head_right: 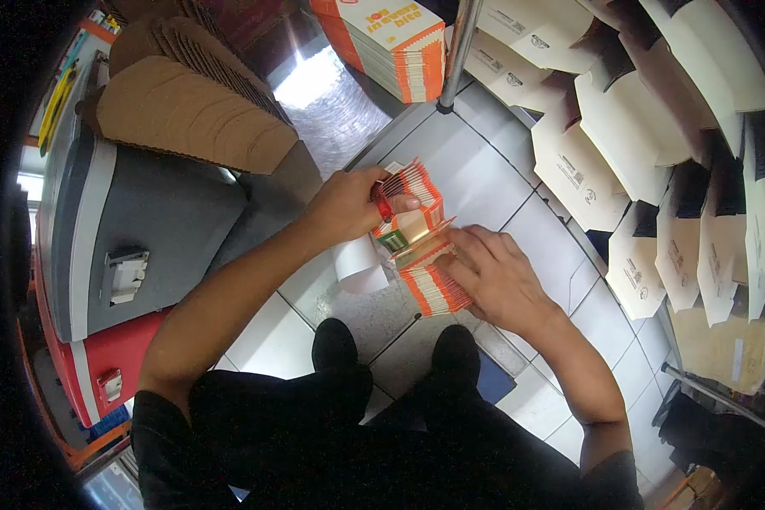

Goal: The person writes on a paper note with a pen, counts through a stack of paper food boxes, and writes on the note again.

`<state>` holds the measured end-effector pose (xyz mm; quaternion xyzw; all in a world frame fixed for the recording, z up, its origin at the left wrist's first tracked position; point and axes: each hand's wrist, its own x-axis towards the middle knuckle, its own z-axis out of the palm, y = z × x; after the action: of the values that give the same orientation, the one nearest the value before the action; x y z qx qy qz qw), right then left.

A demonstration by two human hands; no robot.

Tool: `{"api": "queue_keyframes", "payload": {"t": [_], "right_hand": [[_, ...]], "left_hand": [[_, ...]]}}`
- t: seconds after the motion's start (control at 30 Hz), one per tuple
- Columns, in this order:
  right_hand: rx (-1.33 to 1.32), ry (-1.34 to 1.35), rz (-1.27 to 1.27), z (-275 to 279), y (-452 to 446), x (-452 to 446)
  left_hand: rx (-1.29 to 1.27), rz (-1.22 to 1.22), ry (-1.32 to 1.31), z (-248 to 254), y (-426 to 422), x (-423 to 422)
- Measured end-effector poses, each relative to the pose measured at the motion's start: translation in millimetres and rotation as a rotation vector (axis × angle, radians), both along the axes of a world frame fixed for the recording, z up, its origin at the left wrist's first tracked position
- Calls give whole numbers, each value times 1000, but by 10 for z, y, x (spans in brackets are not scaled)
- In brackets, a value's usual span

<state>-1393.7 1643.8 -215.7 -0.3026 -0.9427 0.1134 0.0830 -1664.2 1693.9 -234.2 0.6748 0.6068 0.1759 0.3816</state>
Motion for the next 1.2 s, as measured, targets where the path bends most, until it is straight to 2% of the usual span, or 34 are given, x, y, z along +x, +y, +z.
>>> {"api": "queue_keyframes", "payload": {"t": [0.23,0.4,0.47,0.7,1.2], "right_hand": [[-63,-13,56,3,55,0],[-170,-205,-7,191,122,-153],[-159,-190,0,146,135,-171],[-174,-143,-3,93,88,-129],[-149,-106,44,95,131,-136]], "left_hand": [[-11,-10,36,13,4,4],[-35,-28,30,34,11,19],[-48,-36,-69,-4,-4,19],[-31,-32,-39,24,-9,25],[-202,17,-47,-112,47,0]]}}
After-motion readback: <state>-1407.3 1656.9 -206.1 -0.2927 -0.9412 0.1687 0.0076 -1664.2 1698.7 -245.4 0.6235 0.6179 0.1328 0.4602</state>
